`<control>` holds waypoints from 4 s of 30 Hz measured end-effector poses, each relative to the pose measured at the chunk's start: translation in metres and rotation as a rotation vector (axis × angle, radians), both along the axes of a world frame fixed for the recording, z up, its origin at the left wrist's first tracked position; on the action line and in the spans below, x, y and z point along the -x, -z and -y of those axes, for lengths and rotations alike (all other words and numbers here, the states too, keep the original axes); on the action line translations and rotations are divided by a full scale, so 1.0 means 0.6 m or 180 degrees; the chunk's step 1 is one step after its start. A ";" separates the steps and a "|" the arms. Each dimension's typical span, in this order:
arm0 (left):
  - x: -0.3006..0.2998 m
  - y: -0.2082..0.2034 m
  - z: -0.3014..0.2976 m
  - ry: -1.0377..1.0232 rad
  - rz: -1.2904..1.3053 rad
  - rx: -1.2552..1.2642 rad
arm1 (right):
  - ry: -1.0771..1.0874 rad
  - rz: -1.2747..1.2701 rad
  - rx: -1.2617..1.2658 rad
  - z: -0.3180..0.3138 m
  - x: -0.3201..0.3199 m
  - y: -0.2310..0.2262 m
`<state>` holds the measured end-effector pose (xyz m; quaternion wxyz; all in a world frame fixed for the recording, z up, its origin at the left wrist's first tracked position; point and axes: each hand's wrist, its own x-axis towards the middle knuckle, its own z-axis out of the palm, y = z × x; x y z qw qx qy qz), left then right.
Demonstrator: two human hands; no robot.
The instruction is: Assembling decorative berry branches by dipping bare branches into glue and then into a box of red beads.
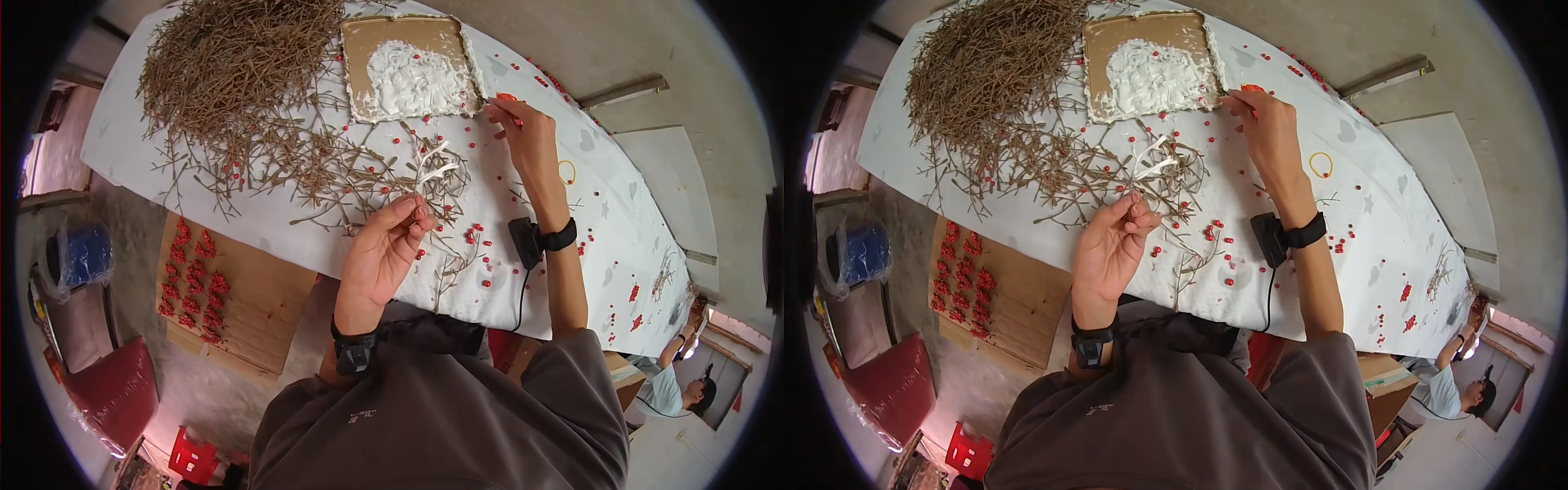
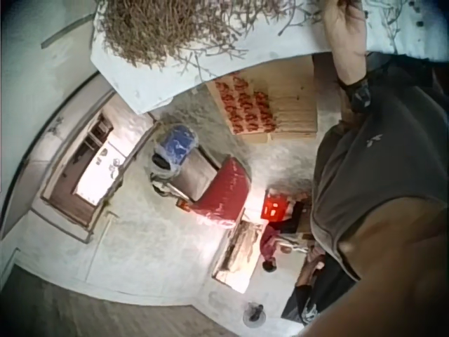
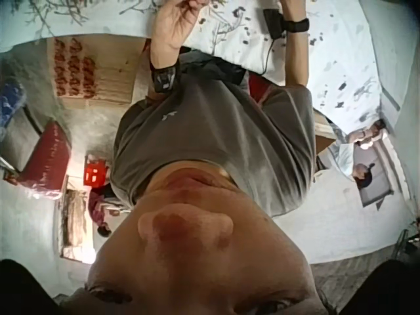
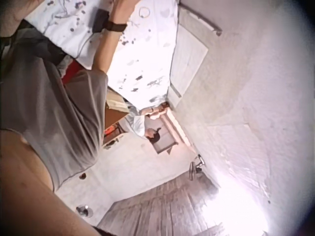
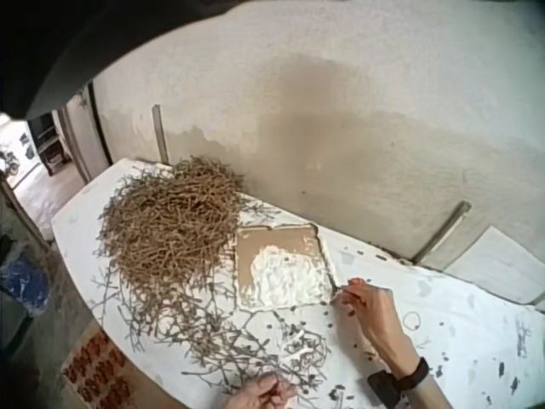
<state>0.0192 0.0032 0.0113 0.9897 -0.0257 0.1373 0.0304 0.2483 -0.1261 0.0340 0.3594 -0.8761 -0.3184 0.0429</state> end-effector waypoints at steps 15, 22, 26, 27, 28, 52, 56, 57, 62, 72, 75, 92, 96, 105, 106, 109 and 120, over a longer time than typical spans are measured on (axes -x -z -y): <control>-0.014 -0.004 0.001 -0.0108 -0.0033 -0.0548 | 0.0649 -0.0608 0.0097 -0.016 -0.025 -0.005; -0.012 -0.003 0.000 -0.0034 -0.0052 -0.0637 | 0.0675 -0.0785 0.0043 -0.014 -0.031 -0.016; -0.012 -0.002 -0.001 -0.0008 0.0045 -0.0651 | 0.0588 -0.0680 -0.0080 -0.004 -0.030 -0.040; -0.011 -0.003 -0.001 -0.0014 0.0045 -0.0653 | 0.0536 -0.0738 -0.0221 -0.001 -0.029 -0.048; -0.010 -0.003 -0.002 -0.0018 0.0034 -0.0651 | 0.0481 -0.0794 -0.0364 0.001 -0.029 -0.053; -0.022 -0.021 0.000 -0.0309 -0.0107 -0.1451 | -0.0538 0.0871 0.0514 0.012 -0.031 -0.050; -0.028 -0.034 -0.003 -0.0514 -0.0057 -0.1727 | -0.0176 0.0349 0.0152 0.027 0.004 -0.102; -0.031 -0.038 -0.002 -0.0590 -0.0044 -0.1882 | -0.0188 0.0368 0.0159 0.033 0.021 -0.118; -0.039 -0.057 0.008 -0.0998 -0.0246 -0.2612 | 0.0361 -0.0422 -0.0788 0.034 0.165 -0.183; 0.001 -0.086 0.011 -0.0270 0.0136 -0.1092 | -0.1056 0.1045 -0.0380 0.055 0.204 -0.185; 0.010 -0.097 0.017 -0.0208 0.0099 -0.0988 | -0.1106 0.0938 -0.0375 0.058 0.207 -0.182; 0.033 -0.122 0.039 0.0024 -0.0183 -0.0843 | -0.0538 0.0234 -0.1142 0.107 0.182 -0.203; 0.038 -0.122 0.030 0.0063 -0.0092 -0.1096 | -0.1374 0.0366 -0.0794 0.115 0.171 -0.206; 0.040 -0.120 0.012 0.0071 -0.0036 -0.1098 | -0.1617 0.0465 -0.0784 0.120 0.162 -0.203; 0.040 -0.119 0.011 0.0080 -0.0026 -0.1077 | -0.1598 0.0543 -0.0923 0.121 0.163 -0.205; 0.038 -0.112 0.010 0.0009 0.0023 -0.1357 | -0.1561 0.0696 -0.1201 0.121 0.164 -0.211; 0.043 -0.129 0.004 -0.0039 0.0075 -0.2031 | -0.2018 0.0273 -0.0365 0.111 0.152 -0.199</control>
